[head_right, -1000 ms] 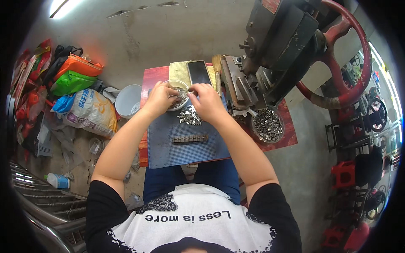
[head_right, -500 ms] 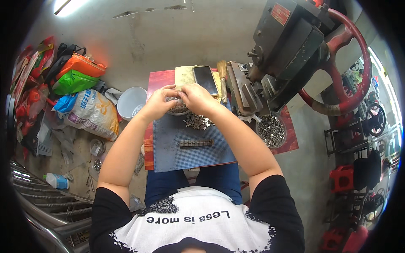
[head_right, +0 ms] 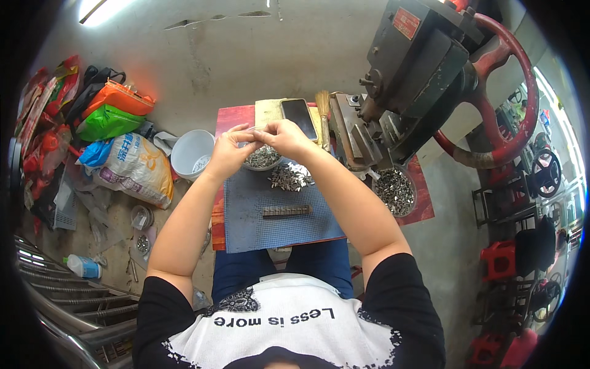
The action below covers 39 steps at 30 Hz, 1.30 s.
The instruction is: Assembling small metal components by placing them into a slotted base and then using a manual press machine.
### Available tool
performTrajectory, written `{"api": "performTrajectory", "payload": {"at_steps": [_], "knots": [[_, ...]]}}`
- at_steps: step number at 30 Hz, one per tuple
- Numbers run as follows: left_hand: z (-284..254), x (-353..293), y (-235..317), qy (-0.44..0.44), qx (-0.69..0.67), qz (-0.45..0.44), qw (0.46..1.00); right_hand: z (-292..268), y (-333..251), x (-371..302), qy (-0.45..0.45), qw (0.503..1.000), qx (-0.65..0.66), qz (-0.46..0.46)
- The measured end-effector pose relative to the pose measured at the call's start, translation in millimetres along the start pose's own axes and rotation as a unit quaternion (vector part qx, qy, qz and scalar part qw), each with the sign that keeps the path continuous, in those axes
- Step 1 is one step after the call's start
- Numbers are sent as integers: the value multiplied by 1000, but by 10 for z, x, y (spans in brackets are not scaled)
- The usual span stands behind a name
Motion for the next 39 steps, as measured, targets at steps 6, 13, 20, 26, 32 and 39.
{"api": "performTrajectory", "payload": {"at_steps": [6, 13, 20, 26, 32, 39], "knots": [[16, -23, -31, 59, 20, 1, 998, -2, 19, -24, 48, 994, 90, -35], [23, -103, 54, 133, 131, 27, 982, 2, 71, -52, 72, 993, 92, -9], [-9, -76, 46, 119, 216, 40, 968, 4, 11, -51, 76, 997, 1, -1], [-9, -96, 47, 125, 204, 29, 971, 9, -5, -43, 32, 999, 10, 9], [48, -144, 73, 142, 165, 75, 973, -54, 11, -62, 64, 997, 45, 18], [-108, -396, 200, 156, 169, 50, 972, -31, 21, -170, 101, 994, -3, -49]]}}
Point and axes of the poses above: each hand's wrist, its own x-axis towards the middle knuckle, its own z-axis out of the palm, y = z × x, the point moved 6 cm from there along x, towards the middle knuckle, and after that the axes turned 2 degrees about x, right-handed, at the moved point
